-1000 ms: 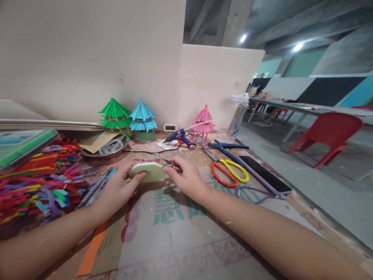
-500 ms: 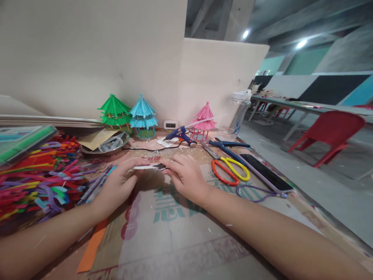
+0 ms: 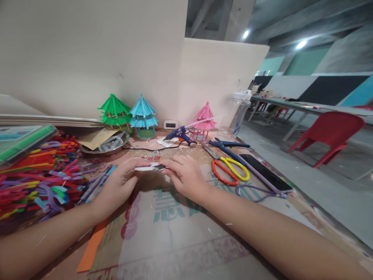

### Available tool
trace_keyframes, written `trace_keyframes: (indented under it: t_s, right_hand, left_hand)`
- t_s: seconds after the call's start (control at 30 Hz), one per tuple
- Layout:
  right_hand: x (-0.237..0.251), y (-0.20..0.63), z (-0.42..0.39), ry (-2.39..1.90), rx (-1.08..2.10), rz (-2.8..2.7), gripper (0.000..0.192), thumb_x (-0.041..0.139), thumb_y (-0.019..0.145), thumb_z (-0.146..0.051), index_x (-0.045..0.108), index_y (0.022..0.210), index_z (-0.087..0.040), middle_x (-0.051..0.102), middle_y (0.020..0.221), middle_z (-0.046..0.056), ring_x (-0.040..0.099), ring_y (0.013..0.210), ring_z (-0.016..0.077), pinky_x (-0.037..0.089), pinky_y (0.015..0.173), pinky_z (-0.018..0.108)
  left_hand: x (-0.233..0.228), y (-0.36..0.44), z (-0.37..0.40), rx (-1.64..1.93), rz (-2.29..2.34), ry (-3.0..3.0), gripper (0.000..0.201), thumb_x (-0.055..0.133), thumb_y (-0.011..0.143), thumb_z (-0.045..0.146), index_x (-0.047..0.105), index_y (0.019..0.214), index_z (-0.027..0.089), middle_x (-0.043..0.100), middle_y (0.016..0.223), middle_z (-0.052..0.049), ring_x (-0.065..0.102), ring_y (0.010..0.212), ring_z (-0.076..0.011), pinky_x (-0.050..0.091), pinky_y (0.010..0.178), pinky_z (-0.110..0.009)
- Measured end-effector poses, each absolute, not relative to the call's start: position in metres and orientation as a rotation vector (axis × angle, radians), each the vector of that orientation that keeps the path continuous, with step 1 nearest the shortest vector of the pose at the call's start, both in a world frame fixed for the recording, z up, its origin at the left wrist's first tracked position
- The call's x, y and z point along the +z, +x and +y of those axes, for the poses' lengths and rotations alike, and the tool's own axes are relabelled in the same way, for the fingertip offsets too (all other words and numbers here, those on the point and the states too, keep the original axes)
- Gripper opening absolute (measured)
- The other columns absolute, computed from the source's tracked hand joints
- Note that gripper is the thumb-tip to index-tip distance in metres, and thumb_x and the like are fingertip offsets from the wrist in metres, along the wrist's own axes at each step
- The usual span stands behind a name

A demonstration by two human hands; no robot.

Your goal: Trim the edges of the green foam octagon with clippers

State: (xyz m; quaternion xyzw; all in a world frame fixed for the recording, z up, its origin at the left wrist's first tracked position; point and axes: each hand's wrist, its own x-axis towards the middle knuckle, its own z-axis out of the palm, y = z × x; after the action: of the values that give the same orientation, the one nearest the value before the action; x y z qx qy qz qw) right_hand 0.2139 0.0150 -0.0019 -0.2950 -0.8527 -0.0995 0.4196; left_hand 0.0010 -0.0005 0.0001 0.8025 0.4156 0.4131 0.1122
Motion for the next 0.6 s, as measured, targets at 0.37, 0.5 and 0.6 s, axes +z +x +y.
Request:
trace_keyframes:
  t_s: [0.37,0.5,0.6]
  right_hand:
    - [-0.0035,0.2157,0.018,-0.739,-0.211,-2.056,0.031,0.042,0.094,-0.031,0.067,0.1,-0.014,0.057,0.069,0.005,0.053,0.067,0.0182,0.042,0.061,0.029]
    - [-0.0026,0.2155,0.0183,-0.711,-0.275,-2.048,0.028,0.044,0.093,-0.03,0.067,0.099,-0.015,0.06,0.071,0.005,0.054,0.068,0.0179,0.042,0.062,0.029]
    - [-0.0017,0.2152,0.0178,-0.705,-0.319,-2.058,0.028,0.043,0.094,-0.03,0.066,0.098,-0.016,0.06,0.069,0.004,0.054,0.066,0.0172,0.04,0.059,0.028]
  left_hand:
    - [0.0018,0.005,-0.0026,1.23,1.25,2.286,0.019,0.044,0.087,0.02,0.059,0.098,0.02,0.063,0.098,-0.004,0.056,0.096,-0.0193,0.043,0.086,-0.033]
    - [-0.0007,0.0023,-0.0005,1.222,1.258,2.327,0.021,0.045,0.087,0.018,0.059,0.102,0.021,0.063,0.099,-0.004,0.056,0.096,-0.0195,0.044,0.086,-0.034]
    - [-0.0005,0.0026,-0.0001,1.249,1.235,2.365,0.021,0.045,0.086,0.017,0.059,0.101,0.021,0.064,0.1,-0.003,0.056,0.097,-0.0195,0.043,0.087,-0.035]
